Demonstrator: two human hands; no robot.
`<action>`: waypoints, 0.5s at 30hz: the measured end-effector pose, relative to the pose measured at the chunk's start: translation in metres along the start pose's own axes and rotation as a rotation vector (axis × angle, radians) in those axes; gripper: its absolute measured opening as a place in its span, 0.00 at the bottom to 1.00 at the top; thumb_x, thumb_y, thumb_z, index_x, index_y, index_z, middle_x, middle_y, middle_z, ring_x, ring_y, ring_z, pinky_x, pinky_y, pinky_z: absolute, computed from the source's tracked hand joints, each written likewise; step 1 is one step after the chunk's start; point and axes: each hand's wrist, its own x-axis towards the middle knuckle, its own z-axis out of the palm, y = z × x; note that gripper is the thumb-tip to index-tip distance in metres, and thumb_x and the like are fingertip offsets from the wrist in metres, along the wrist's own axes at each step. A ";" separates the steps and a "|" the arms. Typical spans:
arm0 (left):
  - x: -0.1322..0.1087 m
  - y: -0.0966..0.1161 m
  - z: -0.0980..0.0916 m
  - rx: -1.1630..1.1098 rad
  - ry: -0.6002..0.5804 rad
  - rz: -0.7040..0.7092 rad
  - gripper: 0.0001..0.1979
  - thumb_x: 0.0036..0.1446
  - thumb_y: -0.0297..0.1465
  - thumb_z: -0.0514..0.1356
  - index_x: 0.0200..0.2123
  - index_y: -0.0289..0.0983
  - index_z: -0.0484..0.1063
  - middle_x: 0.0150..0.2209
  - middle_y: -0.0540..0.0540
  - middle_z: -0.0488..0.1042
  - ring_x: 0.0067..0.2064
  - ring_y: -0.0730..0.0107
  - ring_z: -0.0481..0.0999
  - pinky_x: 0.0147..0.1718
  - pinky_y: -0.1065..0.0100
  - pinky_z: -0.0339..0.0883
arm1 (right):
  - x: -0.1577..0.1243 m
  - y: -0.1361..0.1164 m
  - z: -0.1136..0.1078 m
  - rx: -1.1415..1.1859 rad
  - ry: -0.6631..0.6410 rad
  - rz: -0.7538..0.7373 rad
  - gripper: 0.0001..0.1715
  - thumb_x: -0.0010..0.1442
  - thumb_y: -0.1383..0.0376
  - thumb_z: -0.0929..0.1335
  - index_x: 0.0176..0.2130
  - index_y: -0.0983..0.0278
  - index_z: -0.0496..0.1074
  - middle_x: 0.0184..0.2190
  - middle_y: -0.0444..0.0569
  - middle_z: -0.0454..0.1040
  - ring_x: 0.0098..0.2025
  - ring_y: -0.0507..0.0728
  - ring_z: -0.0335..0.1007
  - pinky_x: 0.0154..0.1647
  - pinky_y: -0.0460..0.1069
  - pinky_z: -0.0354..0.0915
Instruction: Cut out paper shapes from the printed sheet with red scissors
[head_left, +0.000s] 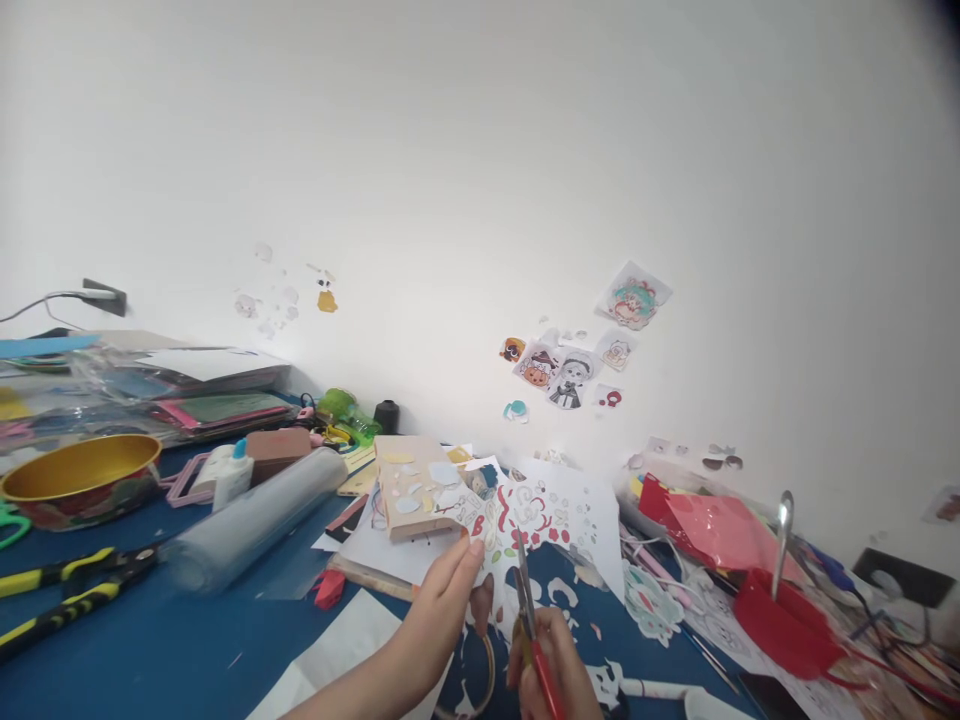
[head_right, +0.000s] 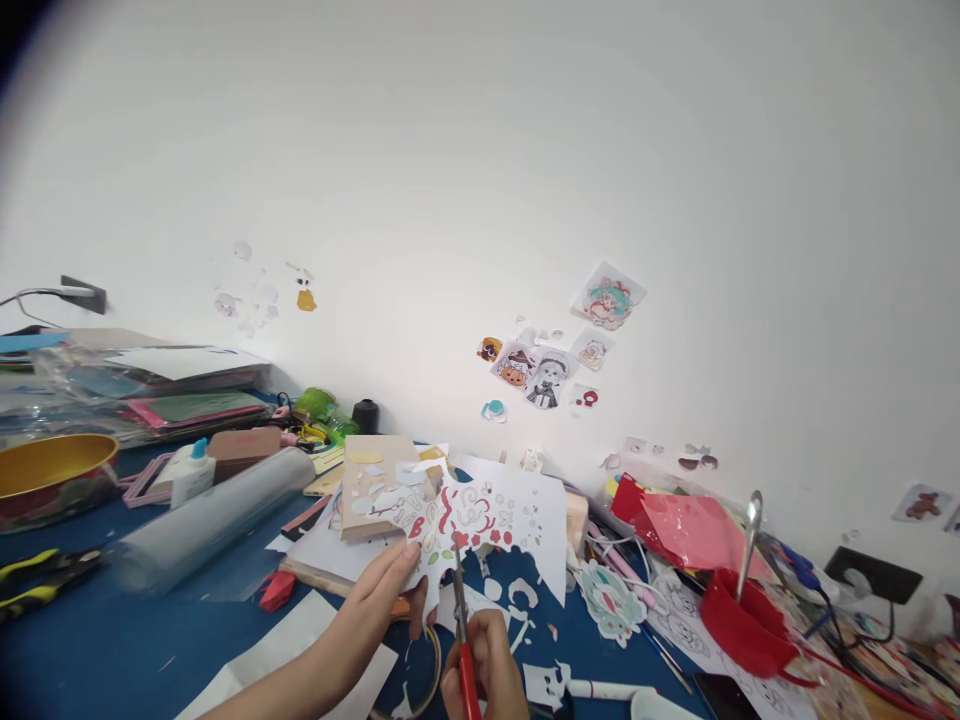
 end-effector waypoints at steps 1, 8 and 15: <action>-0.001 0.002 0.000 0.006 0.005 -0.005 0.20 0.53 0.49 0.49 0.20 0.40 0.60 0.12 0.55 0.61 0.22 0.67 0.66 0.30 0.67 0.62 | 0.000 -0.001 0.000 -0.007 0.012 0.008 0.26 0.55 0.39 0.55 0.35 0.58 0.53 0.23 0.39 0.63 0.15 0.45 0.47 0.15 0.43 0.44; 0.001 0.007 -0.003 0.071 -0.078 0.030 0.20 0.56 0.43 0.46 0.16 0.39 0.59 0.16 0.53 0.64 0.20 0.71 0.62 0.30 0.68 0.60 | 0.001 -0.012 -0.003 -0.044 0.032 0.010 0.25 0.57 0.40 0.55 0.36 0.59 0.53 0.21 0.39 0.62 0.16 0.46 0.48 0.16 0.44 0.45; 0.006 -0.002 -0.005 -0.012 -0.067 0.037 0.15 0.54 0.43 0.49 0.22 0.39 0.59 0.17 0.55 0.65 0.18 0.74 0.61 0.25 0.70 0.58 | 0.002 -0.003 -0.005 -0.042 0.031 0.013 0.24 0.57 0.41 0.55 0.36 0.58 0.52 0.20 0.37 0.60 0.15 0.46 0.48 0.16 0.43 0.46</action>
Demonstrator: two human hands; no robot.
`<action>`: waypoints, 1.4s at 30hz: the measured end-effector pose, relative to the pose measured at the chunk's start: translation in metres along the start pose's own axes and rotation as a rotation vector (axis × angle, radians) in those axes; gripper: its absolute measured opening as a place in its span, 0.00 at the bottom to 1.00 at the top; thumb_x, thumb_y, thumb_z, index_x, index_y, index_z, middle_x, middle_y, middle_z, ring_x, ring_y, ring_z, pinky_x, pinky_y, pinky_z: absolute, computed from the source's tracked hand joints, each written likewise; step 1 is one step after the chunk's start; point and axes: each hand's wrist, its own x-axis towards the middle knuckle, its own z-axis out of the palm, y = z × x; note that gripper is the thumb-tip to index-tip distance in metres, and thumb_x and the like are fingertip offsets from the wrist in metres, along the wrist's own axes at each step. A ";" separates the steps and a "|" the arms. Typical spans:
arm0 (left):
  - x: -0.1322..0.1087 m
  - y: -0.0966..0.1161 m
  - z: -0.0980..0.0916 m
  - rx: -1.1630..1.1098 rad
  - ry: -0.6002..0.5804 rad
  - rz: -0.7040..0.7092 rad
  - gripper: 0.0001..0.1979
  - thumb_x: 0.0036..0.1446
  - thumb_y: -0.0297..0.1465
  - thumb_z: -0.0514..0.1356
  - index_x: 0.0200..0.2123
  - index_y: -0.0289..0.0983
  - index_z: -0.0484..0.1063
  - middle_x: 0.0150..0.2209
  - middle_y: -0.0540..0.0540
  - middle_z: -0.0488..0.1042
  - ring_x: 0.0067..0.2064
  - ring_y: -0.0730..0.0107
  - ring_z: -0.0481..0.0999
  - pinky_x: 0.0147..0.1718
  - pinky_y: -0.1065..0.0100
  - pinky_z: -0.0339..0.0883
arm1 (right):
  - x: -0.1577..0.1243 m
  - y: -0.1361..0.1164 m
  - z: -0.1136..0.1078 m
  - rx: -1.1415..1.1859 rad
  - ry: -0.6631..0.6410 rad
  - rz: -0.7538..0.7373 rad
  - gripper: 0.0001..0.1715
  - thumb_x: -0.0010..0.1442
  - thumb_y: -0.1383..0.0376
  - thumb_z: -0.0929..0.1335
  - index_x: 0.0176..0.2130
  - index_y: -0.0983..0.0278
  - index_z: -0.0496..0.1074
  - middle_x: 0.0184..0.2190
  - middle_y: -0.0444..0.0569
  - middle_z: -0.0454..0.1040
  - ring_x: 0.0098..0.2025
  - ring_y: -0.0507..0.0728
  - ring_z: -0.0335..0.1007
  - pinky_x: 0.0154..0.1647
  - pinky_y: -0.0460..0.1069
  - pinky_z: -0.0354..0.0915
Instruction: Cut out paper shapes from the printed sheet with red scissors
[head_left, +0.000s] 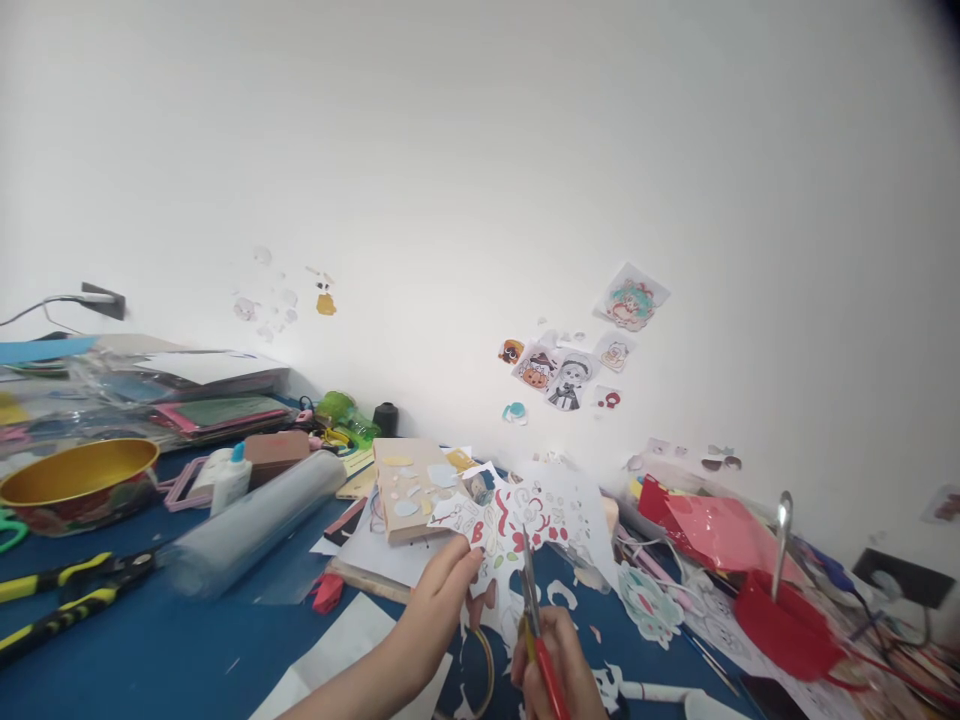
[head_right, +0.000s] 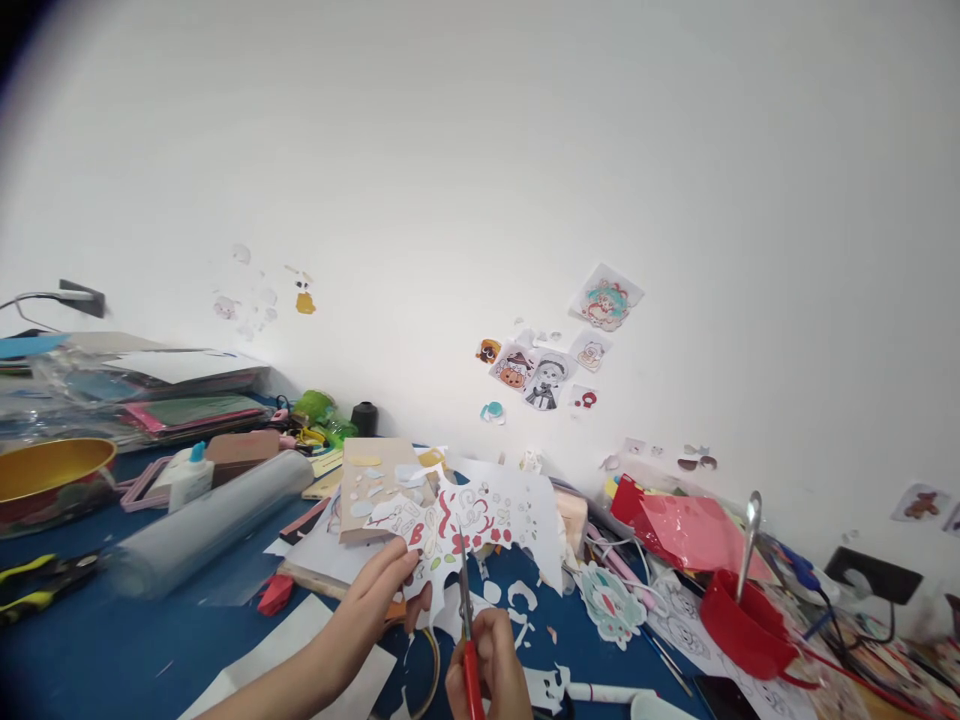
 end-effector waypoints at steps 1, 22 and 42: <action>0.001 -0.003 0.000 -0.010 -0.017 -0.001 0.15 0.53 0.43 0.50 0.23 0.39 0.59 0.17 0.55 0.65 0.18 0.75 0.61 0.24 0.71 0.57 | 0.000 0.001 0.000 -0.004 0.002 0.001 0.23 0.58 0.42 0.55 0.36 0.58 0.52 0.21 0.37 0.61 0.15 0.46 0.49 0.16 0.43 0.46; 0.004 -0.005 0.004 0.056 -0.084 -0.002 0.20 0.48 0.50 0.54 0.24 0.37 0.62 0.10 0.58 0.60 0.14 0.76 0.60 0.17 0.73 0.53 | -0.002 0.004 -0.002 0.085 -0.062 0.022 0.24 0.55 0.41 0.59 0.36 0.58 0.54 0.22 0.38 0.62 0.17 0.46 0.49 0.17 0.43 0.47; -0.004 0.013 0.007 0.103 0.001 -0.001 0.09 0.49 0.36 0.53 0.22 0.38 0.60 0.11 0.59 0.56 0.14 0.78 0.56 0.15 0.74 0.50 | -0.004 -0.001 0.000 0.141 -0.059 0.077 0.27 0.52 0.38 0.58 0.35 0.58 0.53 0.20 0.36 0.51 0.20 0.48 0.43 0.19 0.43 0.44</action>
